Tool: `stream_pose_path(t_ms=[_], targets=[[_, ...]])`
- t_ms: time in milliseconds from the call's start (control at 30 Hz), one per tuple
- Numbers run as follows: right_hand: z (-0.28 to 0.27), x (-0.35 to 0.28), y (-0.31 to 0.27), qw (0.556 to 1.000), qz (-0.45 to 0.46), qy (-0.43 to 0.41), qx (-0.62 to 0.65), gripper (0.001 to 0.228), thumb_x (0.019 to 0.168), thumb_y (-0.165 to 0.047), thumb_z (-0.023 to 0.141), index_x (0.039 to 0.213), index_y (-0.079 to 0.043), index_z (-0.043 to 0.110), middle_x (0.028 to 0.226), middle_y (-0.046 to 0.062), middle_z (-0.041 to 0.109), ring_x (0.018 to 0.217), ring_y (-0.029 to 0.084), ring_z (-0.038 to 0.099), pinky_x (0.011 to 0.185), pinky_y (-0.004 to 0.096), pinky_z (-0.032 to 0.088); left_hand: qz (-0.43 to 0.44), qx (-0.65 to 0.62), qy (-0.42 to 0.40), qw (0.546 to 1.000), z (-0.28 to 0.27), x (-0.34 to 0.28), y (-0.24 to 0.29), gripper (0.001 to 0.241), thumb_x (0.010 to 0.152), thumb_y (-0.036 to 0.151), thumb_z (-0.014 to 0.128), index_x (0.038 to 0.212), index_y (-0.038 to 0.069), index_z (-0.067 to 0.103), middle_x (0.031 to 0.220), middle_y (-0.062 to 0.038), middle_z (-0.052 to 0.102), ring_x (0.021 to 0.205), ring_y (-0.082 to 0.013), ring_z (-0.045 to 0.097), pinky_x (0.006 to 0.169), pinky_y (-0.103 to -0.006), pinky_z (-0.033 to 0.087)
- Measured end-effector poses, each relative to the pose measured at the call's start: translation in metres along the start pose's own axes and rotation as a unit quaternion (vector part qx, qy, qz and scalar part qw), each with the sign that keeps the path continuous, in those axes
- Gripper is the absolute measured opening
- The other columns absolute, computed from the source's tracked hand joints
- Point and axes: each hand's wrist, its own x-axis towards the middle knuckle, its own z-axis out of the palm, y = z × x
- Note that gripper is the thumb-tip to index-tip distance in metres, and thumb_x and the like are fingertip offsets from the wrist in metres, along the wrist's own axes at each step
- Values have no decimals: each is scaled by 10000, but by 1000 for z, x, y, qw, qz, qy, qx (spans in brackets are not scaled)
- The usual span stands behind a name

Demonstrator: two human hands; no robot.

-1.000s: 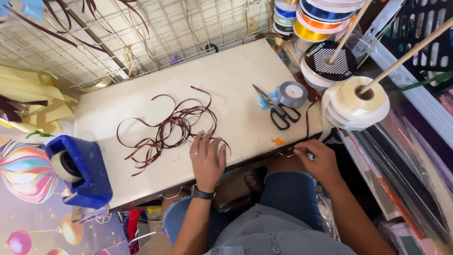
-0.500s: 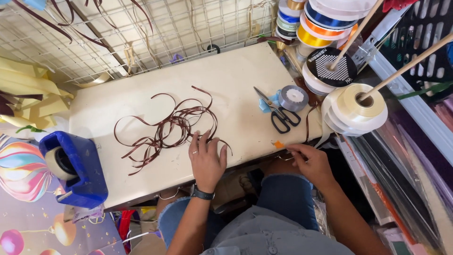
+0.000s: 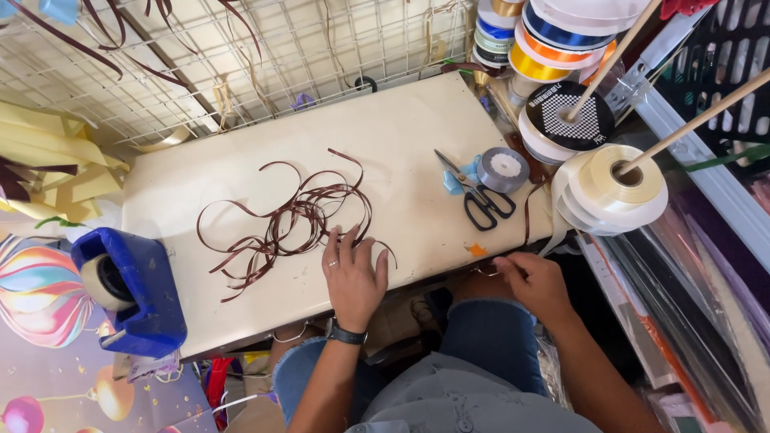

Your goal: The person selects a roll of cream-colored ribbon from a rack and begins folding it by hand to create a multi-looped bow. They manipulate the ribbon into a flower-like shape, pinching the center to hold the loops together.

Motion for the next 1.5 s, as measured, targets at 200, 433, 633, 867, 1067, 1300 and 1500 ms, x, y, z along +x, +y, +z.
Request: stream_pose_path(t_ms=[200,433,633,867,1067,1300,1500], targets=[[0,5,17,995,29,63,66,133,983,-180,757,1081,-119,823,849,106,789,674,205,748,651,343,591,-4,8,-1,1000,2,-1,0,310,945,401,730,1119,144,729,1305,-104,643,1434,-390,460,1172,-511,348],[-19,50,-26,979,-70,145,129,340,1045,-161,651,1362,-36,655,1428,210,533,1052,331,690,901,435,584,-7,10,-10,1000,4,-1,-1,308,951,409,720,1125,155,724,1312,-95,641,1422,-380,469,1160,-506,356],[4,156,21,895,74,147,414,533,1105,-77,577,1583,29,367,1683,164,113,1091,282,726,911,368,688,-16,3,-6,1000,3,-1,0,304,940,395,733,1113,145,730,1308,-96,645,1408,-370,490,1145,-507,373],[26,242,78,827,148,140,524,574,1101,-208,643,1600,-179,361,1223,107,562,927,362,827,797,465,759,-4,-5,16,1000,3,0,0,283,928,357,733,1113,143,716,1344,-108,627,1396,-371,504,1127,-512,391],[35,184,5,879,120,75,455,539,1084,-167,629,1577,-118,418,1615,147,377,864,364,775,750,481,705,-3,-1,19,1000,1,0,2,260,946,368,709,1097,157,721,1343,-94,622,1402,-360,496,1128,-503,379],[30,224,30,877,112,96,458,723,1109,-145,650,1659,-150,181,1598,169,314,1017,247,802,883,402,747,1,1,25,1000,6,-3,-1,269,929,356,727,1096,146,718,1324,-106,627,1383,-377,512,1120,-518,387],[20,236,57,831,141,169,511,632,1079,-107,635,1606,-306,349,1310,81,520,958,223,847,802,357,787,7,-6,36,999,6,-2,-2,260,929,347,729,1092,146,717,1304,-103,639,1376,-375,524,1113,-510,396]])
